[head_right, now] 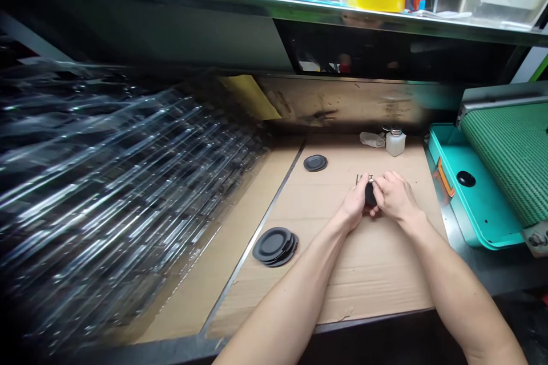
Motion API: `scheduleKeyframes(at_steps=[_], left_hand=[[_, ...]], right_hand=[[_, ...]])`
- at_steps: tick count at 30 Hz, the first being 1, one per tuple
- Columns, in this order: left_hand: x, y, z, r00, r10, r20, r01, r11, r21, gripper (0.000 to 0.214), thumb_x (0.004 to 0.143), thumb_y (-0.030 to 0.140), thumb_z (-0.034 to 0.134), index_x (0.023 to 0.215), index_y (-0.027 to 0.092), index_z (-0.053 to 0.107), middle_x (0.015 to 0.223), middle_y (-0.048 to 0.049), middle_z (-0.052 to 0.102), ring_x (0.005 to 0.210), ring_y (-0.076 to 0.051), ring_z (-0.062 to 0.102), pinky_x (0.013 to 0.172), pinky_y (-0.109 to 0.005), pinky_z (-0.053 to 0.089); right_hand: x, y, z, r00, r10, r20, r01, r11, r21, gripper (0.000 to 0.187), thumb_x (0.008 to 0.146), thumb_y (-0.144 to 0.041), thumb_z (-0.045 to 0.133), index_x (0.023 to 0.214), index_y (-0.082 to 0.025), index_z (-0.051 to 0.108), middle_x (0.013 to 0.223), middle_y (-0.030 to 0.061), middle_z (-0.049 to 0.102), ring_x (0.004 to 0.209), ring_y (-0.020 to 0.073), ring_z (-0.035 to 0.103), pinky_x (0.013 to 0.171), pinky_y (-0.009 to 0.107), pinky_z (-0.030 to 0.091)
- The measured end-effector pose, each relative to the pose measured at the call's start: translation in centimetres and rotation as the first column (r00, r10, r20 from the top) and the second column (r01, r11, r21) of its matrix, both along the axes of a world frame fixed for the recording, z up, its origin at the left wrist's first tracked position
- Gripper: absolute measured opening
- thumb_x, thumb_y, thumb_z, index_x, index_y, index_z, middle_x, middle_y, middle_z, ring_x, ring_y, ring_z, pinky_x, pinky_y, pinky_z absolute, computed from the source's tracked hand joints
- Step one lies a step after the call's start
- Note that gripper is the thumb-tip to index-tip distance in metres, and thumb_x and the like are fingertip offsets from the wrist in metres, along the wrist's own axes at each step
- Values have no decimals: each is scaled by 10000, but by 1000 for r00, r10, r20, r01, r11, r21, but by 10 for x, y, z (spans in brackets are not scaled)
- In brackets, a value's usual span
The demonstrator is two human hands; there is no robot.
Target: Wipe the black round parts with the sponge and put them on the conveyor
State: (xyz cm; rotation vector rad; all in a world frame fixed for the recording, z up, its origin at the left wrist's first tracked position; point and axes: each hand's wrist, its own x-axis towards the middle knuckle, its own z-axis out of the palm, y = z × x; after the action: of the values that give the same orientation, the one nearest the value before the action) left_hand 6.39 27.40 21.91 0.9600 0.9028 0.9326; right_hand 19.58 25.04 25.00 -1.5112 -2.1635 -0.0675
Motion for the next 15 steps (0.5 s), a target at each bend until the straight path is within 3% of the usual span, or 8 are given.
scheduleKeyframes(at_steps=[4, 8, 15], left_hand=[[-4, -1, 4, 996, 20, 90, -14, 998, -66, 589, 944, 635, 430, 696, 134, 617, 518, -51, 604, 378, -139, 538, 335, -226, 400], [-4, 0, 6, 997, -4, 77, 8, 998, -60, 592, 934, 646, 443, 706, 129, 621, 516, -49, 603, 375, -136, 534, 330, -226, 400], [1, -1, 5, 995, -27, -99, 23, 998, -51, 659, 937, 679, 399, 664, 125, 627, 469, -57, 590, 355, -137, 543, 346, -219, 397]], right_hand=[[4, 1, -3, 999, 13, 52, -13, 1000, -3, 243, 1005, -235, 485, 896, -205, 701, 934, 67, 659, 896, 197, 560, 809, 284, 414], [5, 3, -2, 999, 24, 37, -26, 999, 39, 261, 1022, -256, 457, 958, -206, 704, 960, 67, 674, 924, 195, 570, 833, 285, 408], [8, -1, 6, 983, -4, 185, -1, 1000, 26, 268, 973, -243, 494, 771, -193, 664, 845, 57, 672, 807, 192, 543, 745, 302, 365]])
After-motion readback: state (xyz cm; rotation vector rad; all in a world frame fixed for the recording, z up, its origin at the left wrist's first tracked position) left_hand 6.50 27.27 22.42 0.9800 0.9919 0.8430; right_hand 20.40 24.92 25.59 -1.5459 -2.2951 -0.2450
